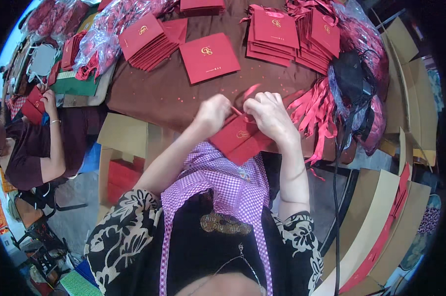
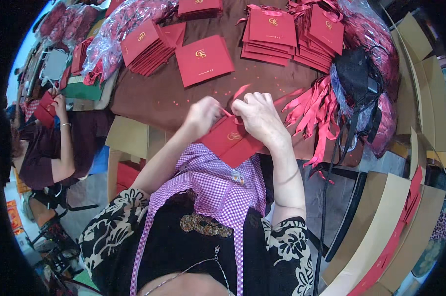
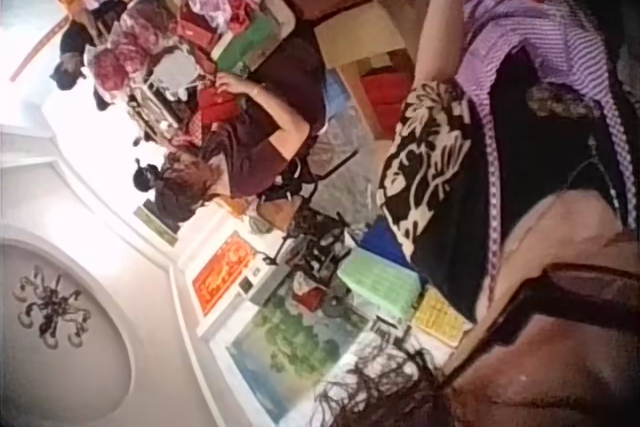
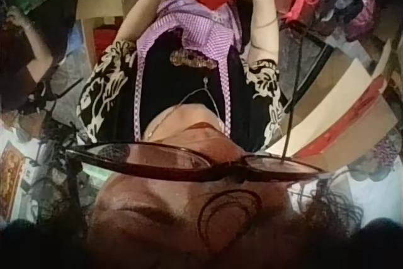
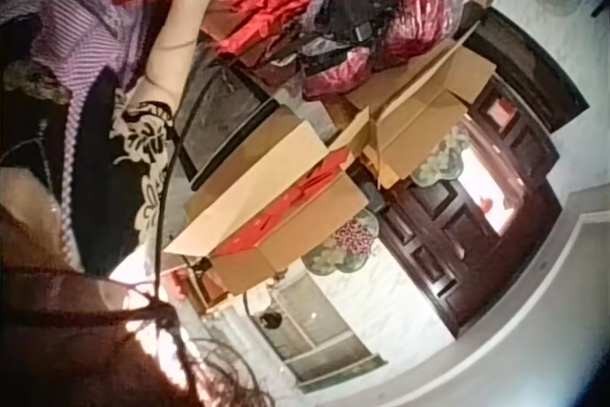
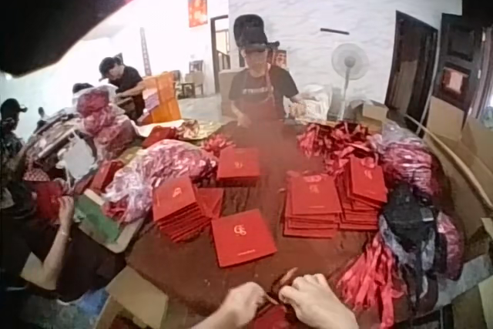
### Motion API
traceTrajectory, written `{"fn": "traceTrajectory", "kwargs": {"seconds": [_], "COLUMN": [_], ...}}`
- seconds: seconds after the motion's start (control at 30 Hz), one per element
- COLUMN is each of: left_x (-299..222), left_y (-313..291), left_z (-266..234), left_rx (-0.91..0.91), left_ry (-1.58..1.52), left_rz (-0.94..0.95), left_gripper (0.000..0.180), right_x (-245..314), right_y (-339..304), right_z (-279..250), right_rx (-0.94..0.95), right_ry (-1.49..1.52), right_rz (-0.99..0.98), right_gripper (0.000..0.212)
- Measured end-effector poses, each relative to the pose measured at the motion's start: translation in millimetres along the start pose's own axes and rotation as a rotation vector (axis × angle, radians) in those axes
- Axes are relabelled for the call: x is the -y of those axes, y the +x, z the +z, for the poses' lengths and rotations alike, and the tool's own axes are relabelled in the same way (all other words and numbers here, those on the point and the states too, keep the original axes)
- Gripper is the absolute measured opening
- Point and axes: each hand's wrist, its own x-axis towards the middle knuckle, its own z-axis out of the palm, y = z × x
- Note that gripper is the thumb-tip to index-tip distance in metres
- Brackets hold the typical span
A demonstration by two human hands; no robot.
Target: The person assembles paper gift bags by threading and securing ribbon handles into the bags by hand, folding them, and stacking them on the table.
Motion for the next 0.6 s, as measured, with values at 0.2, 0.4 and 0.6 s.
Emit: {"fn": "traceTrajectory", "kwargs": {"seconds": [0.2,0.4,0.6], "left_x": [6.3,24.1,-7.0], "left_y": [13.3,22.3,5.1], "left_z": [-29.7,-51.2,-43.5], "left_rx": [-0.225,-0.421,-0.655], "left_ry": [0.051,0.122,0.645], "left_rz": [0.064,0.067,0.581], "left_gripper": [0.017,0.018,0.008], "right_x": [-4.6,-7.1,-15.3], "right_y": [-6.3,-11.6,-11.2], "right_z": [11.1,19.2,33.3], "right_rx": [-0.006,-0.044,-0.22], "right_ry": [0.069,0.053,0.004], "right_rz": [0.073,0.105,0.152], "right_gripper": [0.004,0.005,0.007]}}
